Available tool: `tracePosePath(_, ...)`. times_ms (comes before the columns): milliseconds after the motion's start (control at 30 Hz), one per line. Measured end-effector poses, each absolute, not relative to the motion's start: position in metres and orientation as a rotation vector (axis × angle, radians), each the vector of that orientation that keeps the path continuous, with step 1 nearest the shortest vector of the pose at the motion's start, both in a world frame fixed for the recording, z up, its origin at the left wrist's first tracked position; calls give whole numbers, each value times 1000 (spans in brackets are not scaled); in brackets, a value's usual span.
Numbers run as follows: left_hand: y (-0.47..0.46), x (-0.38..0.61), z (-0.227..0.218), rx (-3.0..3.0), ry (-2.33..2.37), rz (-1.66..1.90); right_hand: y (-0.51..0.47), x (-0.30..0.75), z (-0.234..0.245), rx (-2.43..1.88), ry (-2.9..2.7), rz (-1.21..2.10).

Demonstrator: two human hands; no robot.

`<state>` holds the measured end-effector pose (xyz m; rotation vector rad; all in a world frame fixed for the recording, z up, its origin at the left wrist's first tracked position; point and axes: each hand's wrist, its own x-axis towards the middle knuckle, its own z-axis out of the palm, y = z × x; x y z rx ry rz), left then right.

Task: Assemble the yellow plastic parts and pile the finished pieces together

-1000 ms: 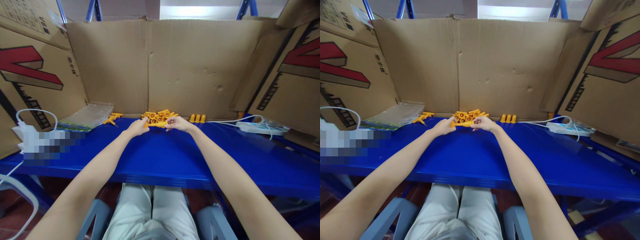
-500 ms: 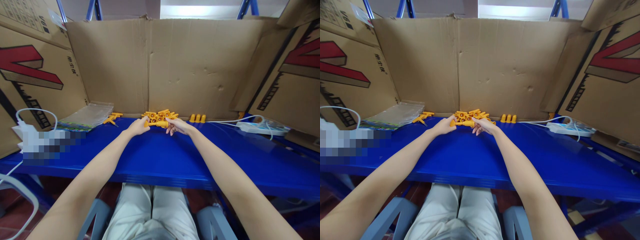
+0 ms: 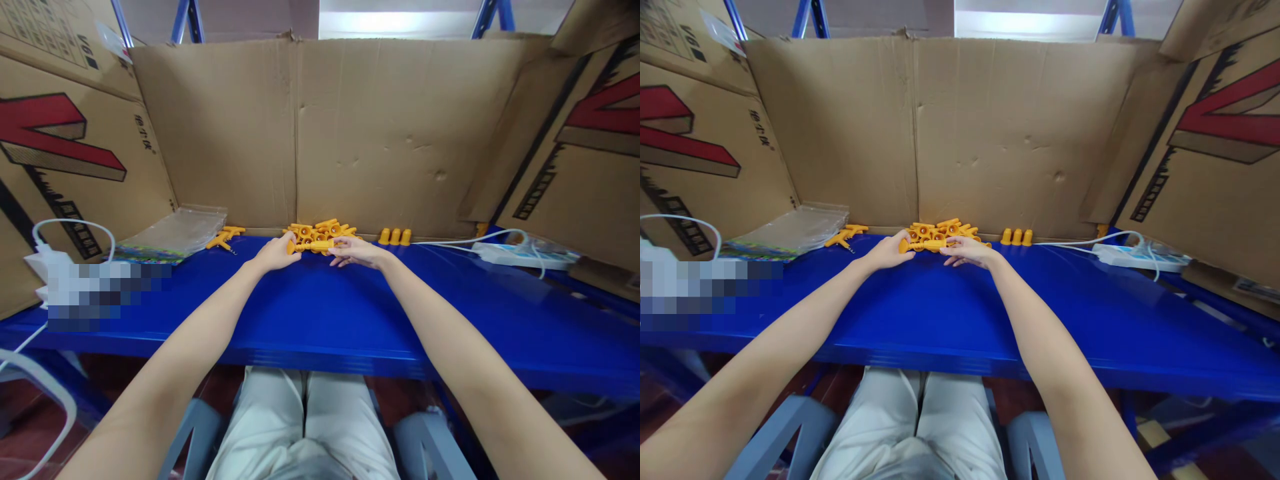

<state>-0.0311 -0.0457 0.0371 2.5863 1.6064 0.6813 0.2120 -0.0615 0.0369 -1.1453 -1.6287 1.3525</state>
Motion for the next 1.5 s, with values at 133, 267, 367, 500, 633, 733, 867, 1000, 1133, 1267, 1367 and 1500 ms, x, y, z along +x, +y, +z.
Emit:
tracePosePath(133,-49,-30,40,2602,1612,658,-62,213,37,-1094,-1642,1279)
tracePosePath(267,-52,-30,41,2619,1634,653,-61,211,38,-1114,-1656,1235)
tracePosePath(367,-51,-30,40,2628,1630,652,-62,210,40,-1119,-1687,1242)
tracePosePath(500,-50,-30,38,2640,1616,651,-63,210,42,-1159,-1667,1258)
tracePosePath(633,-48,-30,36,2641,1619,647,-65,209,42,-1163,-1627,1296)
tracePosePath(733,-48,-30,36,2649,1616,660,-65,208,42,-1166,-1600,1313)
tracePosePath(867,-48,-30,36,2659,1621,657,-66,206,43,-1178,-1577,1321)
tracePosePath(1000,-49,-29,36,2644,1632,657,-65,206,42,-1179,-1556,1343)
tracePosePath(1133,-48,-30,36,2641,1622,674,-62,206,40,-1173,-1524,1385)
tracePosePath(1267,-47,-31,36,2627,1633,681,-62,201,41,-1138,-1413,1476)
tracePosePath(1367,-47,-32,35,2592,1588,730,-61,193,47,-1031,-1269,1561)
tracePosePath(1500,-47,-32,34,2544,1430,923,-55,187,67,-1037,-1089,1463)
